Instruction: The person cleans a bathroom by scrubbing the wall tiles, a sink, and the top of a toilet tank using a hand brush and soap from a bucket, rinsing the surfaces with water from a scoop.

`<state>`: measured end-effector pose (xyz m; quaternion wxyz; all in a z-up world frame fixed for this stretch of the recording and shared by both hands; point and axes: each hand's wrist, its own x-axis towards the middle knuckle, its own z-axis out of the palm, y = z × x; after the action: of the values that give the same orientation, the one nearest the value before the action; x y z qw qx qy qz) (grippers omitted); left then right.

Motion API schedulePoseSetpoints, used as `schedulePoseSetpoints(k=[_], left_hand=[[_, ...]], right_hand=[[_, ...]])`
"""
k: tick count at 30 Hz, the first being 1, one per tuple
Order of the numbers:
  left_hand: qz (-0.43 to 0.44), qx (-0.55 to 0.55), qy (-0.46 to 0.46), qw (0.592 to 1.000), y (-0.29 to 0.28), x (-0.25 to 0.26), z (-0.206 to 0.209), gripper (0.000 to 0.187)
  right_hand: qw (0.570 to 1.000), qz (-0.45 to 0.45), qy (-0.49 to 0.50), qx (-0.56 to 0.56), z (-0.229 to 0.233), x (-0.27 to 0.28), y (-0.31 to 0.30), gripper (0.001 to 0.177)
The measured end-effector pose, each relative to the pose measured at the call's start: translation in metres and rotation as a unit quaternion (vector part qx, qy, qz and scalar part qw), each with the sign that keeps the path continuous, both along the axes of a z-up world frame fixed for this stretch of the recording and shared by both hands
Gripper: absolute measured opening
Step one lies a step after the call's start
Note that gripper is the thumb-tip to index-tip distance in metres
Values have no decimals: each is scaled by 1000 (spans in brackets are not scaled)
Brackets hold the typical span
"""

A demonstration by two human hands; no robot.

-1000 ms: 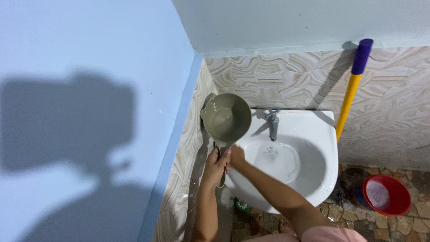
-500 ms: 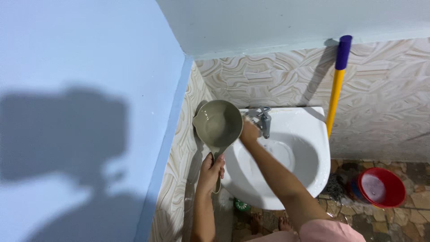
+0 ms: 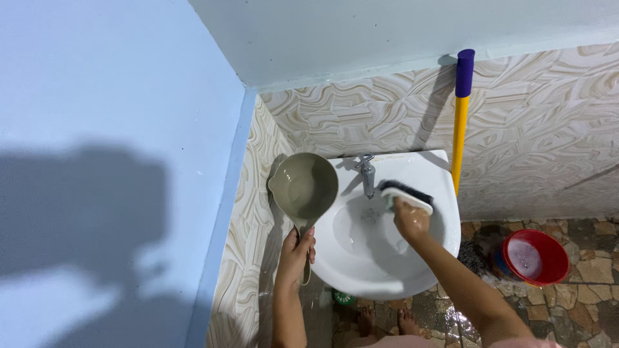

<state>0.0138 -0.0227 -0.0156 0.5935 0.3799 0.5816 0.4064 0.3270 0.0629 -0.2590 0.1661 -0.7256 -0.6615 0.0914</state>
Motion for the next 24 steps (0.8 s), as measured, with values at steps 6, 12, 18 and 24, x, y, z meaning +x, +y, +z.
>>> schedulePoseSetpoints(k=[6,12,18,24], left_hand=[[-5,-1,10,1000,0,2,-11,23],[-27,-7,3,1000,-4,4,-23,24],[-20,-11,13,1000,-6,3,-33,30],[-15,-18,-13,1000,-1,24,-39,27]], right_hand=[[978,-172,100,-55,69,10,80,46],[988,-65,67,-122,82,-15,93,46],[981,-156,70,-97,124,68,89,59],[989,-76,-10,-126,83,20,141,52]])
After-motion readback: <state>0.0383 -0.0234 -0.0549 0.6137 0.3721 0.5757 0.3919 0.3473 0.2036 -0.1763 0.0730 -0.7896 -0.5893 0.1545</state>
